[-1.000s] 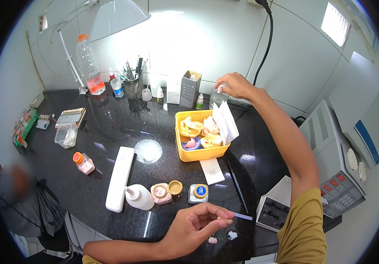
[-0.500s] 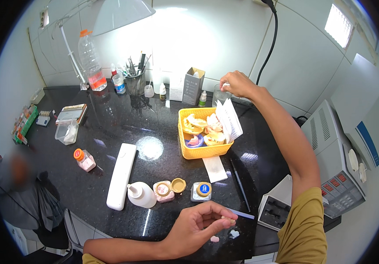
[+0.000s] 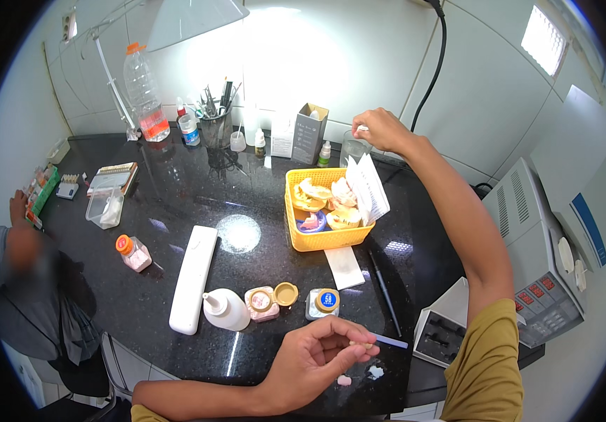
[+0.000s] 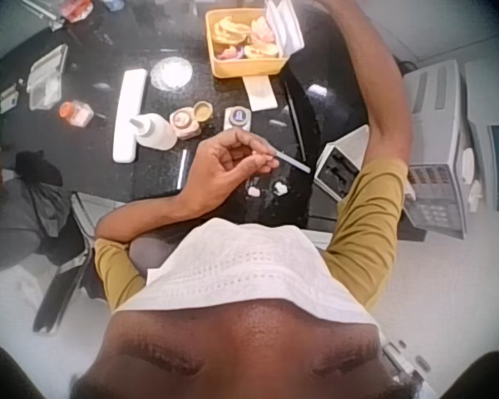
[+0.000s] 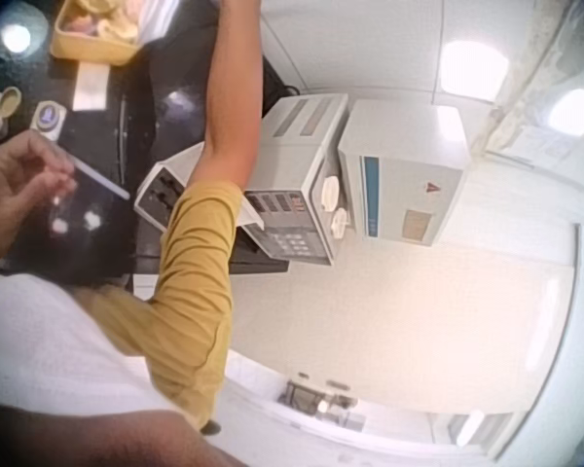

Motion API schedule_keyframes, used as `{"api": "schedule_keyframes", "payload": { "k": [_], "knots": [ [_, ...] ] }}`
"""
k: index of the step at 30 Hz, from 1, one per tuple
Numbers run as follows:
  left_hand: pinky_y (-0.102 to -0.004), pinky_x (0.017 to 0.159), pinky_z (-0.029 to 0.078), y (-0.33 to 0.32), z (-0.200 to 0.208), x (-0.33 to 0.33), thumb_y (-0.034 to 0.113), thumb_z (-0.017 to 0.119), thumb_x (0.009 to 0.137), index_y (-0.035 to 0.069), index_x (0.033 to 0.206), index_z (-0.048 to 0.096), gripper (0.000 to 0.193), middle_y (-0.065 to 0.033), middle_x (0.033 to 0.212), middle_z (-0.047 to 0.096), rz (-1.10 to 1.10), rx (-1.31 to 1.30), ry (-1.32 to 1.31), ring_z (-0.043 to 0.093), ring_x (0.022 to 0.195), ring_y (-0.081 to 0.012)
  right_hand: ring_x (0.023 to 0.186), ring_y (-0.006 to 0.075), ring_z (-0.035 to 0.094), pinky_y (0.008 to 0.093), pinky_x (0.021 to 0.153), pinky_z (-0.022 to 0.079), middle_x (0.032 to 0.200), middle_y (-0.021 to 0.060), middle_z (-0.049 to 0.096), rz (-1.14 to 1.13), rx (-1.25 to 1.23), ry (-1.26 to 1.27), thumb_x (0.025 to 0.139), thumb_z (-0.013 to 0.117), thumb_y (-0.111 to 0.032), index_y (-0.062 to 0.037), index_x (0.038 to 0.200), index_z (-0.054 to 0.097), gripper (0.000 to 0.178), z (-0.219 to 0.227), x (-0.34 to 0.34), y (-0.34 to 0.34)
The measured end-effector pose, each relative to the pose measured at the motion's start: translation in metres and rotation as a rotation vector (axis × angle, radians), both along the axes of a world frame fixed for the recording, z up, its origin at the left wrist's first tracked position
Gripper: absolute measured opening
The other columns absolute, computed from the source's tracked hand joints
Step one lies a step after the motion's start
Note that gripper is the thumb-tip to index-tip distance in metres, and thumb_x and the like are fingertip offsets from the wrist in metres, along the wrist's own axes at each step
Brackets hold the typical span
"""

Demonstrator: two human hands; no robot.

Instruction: The person opens a white box and removes a small tool. They scoop a pink powder from a jar and a white powder from another jar onto the table, then add liquid from a squeeze bottle. The person mixes the powders and liquid together with the tool, then wipes the tool with a tissue.

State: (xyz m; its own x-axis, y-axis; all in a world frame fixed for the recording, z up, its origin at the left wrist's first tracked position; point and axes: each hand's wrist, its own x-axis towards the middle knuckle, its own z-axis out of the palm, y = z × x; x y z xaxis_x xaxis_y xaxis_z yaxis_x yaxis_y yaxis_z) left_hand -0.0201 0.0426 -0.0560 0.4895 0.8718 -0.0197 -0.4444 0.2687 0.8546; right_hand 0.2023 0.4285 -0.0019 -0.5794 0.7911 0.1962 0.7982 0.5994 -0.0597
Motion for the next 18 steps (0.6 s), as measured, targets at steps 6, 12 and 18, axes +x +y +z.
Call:
{"api": "schedule_keyframes", "payload": {
  "k": [6, 12, 18],
  "knots": [
    [-0.0331, 0.097, 0.058, -0.001, -0.001, 0.0, 0.002, 0.062, 0.102, -0.004, 0.115, 0.059, 0.014, -0.0173, 0.123, 0.063, 0.015, -0.022, 0.009, 0.069, 0.113, -0.0215, 0.093, 0.0367, 0.072, 0.0465, 0.085, 0.055, 0.095, 0.0192, 0.075, -0.047, 0.025, -0.01, 0.094, 0.065, -0.013, -0.0041, 0.1, 0.073, 0.013, 0.002, -0.005, -0.005],
    [-0.0316, 0.095, 0.058, -0.002, 0.002, -0.002, 0.003, 0.062, 0.103, -0.003, 0.116, 0.059, 0.015, -0.0156, 0.121, 0.063, -0.021, -0.042, 0.04, 0.069, 0.112, -0.0203, 0.092, 0.0371, 0.072, 0.0481, 0.085, 0.056, 0.094, 0.0192, 0.075, 0.001, 0.073, -0.027, 0.093, 0.063, -0.011, -0.007, 0.099, 0.075, 0.014, -0.003, -0.003, -0.003],
    [-0.0328, 0.092, 0.059, -0.003, -0.001, -0.002, 0.002, 0.063, 0.101, -0.004, 0.118, 0.059, 0.018, -0.0168, 0.116, 0.068, 0.015, 0.009, 0.025, 0.071, 0.108, -0.0222, 0.092, 0.0366, 0.072, 0.0483, 0.085, 0.056, 0.095, 0.0171, 0.076, 0.005, 0.164, -0.043, 0.09, 0.064, -0.01, -0.008, 0.098, 0.076, 0.015, 0.013, -0.003, -0.017]
  ]
}}
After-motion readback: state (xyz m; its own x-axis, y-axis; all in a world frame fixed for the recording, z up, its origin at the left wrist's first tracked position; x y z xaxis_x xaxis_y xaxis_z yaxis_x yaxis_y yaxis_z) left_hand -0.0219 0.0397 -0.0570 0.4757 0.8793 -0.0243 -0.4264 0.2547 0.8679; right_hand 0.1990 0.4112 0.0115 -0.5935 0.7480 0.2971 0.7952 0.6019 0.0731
